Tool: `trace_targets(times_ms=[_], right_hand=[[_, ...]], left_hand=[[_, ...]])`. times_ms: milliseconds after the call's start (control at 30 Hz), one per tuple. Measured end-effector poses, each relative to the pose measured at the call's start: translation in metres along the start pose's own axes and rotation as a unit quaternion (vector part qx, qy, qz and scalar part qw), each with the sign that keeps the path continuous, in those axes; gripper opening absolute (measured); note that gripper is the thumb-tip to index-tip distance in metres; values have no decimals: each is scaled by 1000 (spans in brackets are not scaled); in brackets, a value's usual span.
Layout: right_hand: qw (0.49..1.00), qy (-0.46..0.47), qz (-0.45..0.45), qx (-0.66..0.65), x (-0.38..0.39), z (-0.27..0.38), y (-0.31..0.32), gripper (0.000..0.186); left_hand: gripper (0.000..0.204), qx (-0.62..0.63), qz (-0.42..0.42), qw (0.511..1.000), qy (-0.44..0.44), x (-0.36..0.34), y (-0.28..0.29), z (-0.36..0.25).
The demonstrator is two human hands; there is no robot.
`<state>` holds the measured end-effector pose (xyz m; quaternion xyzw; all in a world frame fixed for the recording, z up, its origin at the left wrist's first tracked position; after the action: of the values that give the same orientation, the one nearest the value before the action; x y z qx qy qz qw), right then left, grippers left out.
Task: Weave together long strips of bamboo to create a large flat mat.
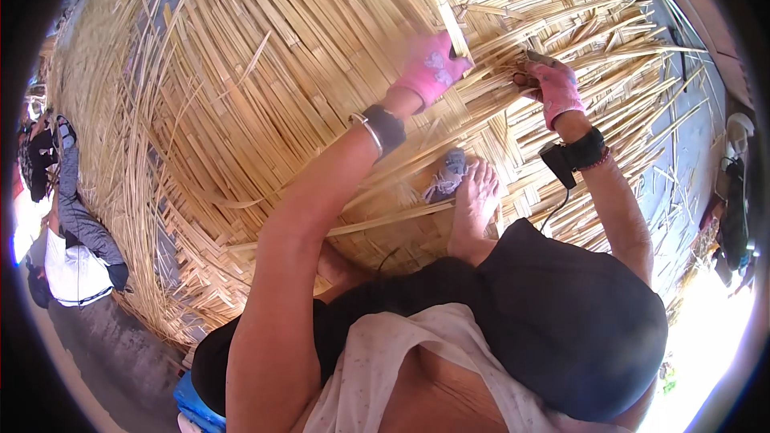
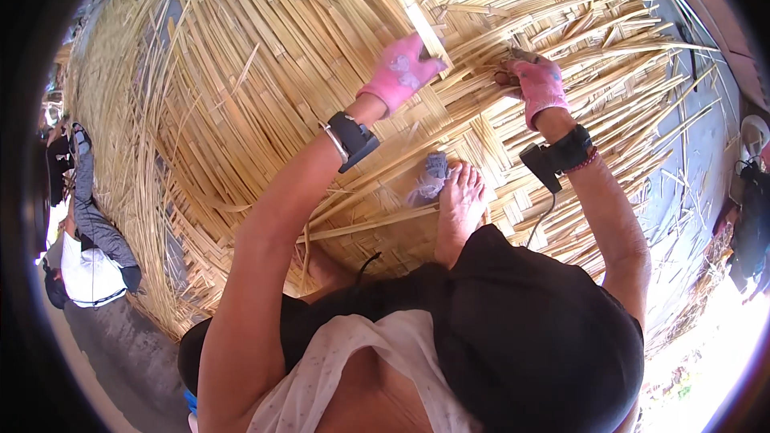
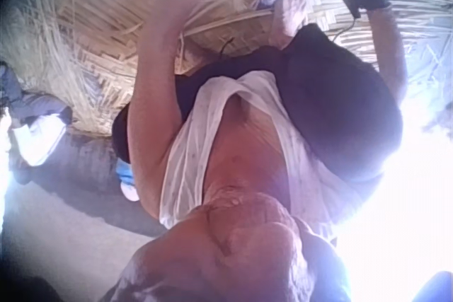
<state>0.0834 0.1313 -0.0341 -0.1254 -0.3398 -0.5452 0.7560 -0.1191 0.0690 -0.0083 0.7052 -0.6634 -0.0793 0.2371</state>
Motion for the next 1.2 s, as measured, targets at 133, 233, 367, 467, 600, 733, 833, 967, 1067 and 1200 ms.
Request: trace_targets(times_ms=[133, 233, 367, 467, 600, 733, 833, 967, 1067, 1200], right_hand=[[993, -1, 62, -96, -6, 2, -5, 23], [973, 27, 183, -137, 6, 14, -29, 23], [969, 196, 147, 39, 30, 44, -50, 30], [953, 244, 172, 43, 30, 67, -72, 39], [924, 236, 239, 183, 6, 81, -97, 40], [938, 188, 256, 138, -2, 72, -97, 32], [963, 158, 195, 101, 8, 63, -69, 22], [974, 174, 118, 86, 34, 53, -41, 30], [927, 325, 162, 92, 53, 69, -51, 25], [923, 332, 162, 112, 54, 76, -60, 21]], left_hand=[[30, 247, 8, 962, 111, 13, -9, 19], [34, 285, -43, 956, 53, 23, -10, 16], [49, 22, -66, 997, -38, 23, -22, 1], [46, 31, -102, 994, 27, 18, -25, 9], [24, 88, -77, 993, 28, 22, -22, 14], [14, 312, -134, 940, 22, 36, -7, 18], [19, 343, -90, 926, 126, 34, -15, 24], [23, 496, -45, 857, 134, 17, -23, 11], [22, 554, -73, 822, 108, 7, -13, 9], [24, 475, -136, 866, 73, 9, 19, 18]])
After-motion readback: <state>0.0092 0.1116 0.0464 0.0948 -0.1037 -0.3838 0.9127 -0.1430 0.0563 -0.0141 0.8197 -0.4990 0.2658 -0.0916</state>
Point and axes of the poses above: each hand's wrist, its own x-axis away from the middle knuckle, its own y-axis out of the back of the hand, z = x × y, the point moved 7 cm from there along -x, towards the middle knuckle, and after that the axes turned 11 degrees about x, right-handed, at the moved point
